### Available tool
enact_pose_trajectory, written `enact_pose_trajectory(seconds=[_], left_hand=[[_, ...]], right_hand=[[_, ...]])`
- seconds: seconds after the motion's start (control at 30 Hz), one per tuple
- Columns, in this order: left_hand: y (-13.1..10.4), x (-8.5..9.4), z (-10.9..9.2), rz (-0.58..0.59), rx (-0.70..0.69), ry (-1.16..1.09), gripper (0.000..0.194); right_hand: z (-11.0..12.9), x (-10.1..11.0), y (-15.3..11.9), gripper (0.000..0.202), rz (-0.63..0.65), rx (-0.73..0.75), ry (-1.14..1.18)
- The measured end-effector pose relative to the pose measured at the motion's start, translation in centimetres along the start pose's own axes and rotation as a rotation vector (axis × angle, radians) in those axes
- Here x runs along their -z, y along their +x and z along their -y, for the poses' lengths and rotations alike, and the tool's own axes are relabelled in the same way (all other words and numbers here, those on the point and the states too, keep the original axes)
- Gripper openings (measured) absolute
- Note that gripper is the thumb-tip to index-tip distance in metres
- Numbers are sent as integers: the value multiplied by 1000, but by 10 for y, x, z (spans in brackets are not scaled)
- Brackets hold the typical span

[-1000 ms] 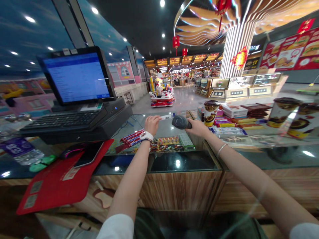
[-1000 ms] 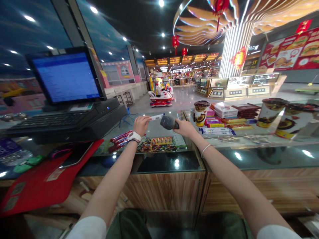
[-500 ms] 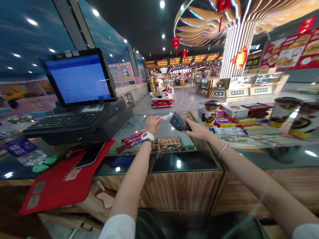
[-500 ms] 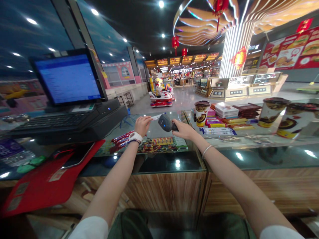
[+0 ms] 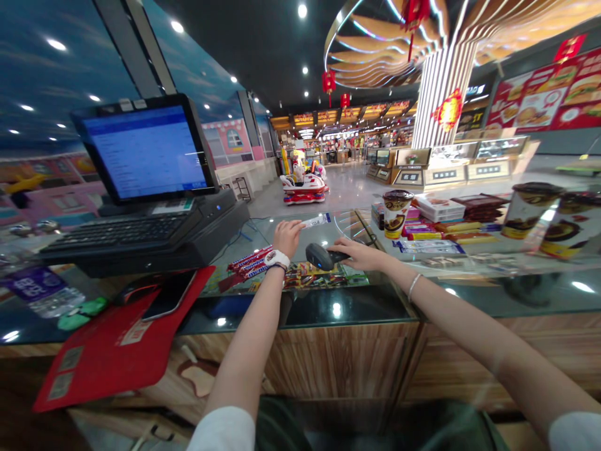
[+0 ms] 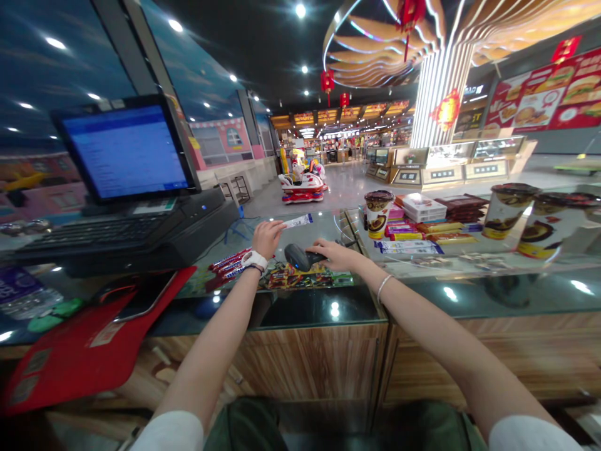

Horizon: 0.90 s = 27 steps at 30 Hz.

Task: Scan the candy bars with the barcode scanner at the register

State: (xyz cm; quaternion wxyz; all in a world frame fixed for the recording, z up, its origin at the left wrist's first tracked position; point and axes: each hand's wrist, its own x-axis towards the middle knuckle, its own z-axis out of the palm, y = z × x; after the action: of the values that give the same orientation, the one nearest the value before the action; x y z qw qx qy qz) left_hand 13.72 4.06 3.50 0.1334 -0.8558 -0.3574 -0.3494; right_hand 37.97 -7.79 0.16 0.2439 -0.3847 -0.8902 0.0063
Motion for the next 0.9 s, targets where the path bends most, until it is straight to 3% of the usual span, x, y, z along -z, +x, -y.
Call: enact_pose_trajectory(seconds=[0.4, 0.53, 0.73, 0.9], left_hand=[[0, 3, -2, 34, -14, 22, 34], [2, 5, -11, 41, -48, 5, 34], [8, 6, -29, 47, -126, -17, 30], [21, 10, -54, 63, -232, -60, 25]], right_hand=[[-2, -14, 3, 55, -8, -37, 126], [-4, -15, 5, 57, -80, -12, 120], [-1, 12, -6, 55, -402, -118, -178], [-1, 45, -34, 53, -514, -206, -350]])
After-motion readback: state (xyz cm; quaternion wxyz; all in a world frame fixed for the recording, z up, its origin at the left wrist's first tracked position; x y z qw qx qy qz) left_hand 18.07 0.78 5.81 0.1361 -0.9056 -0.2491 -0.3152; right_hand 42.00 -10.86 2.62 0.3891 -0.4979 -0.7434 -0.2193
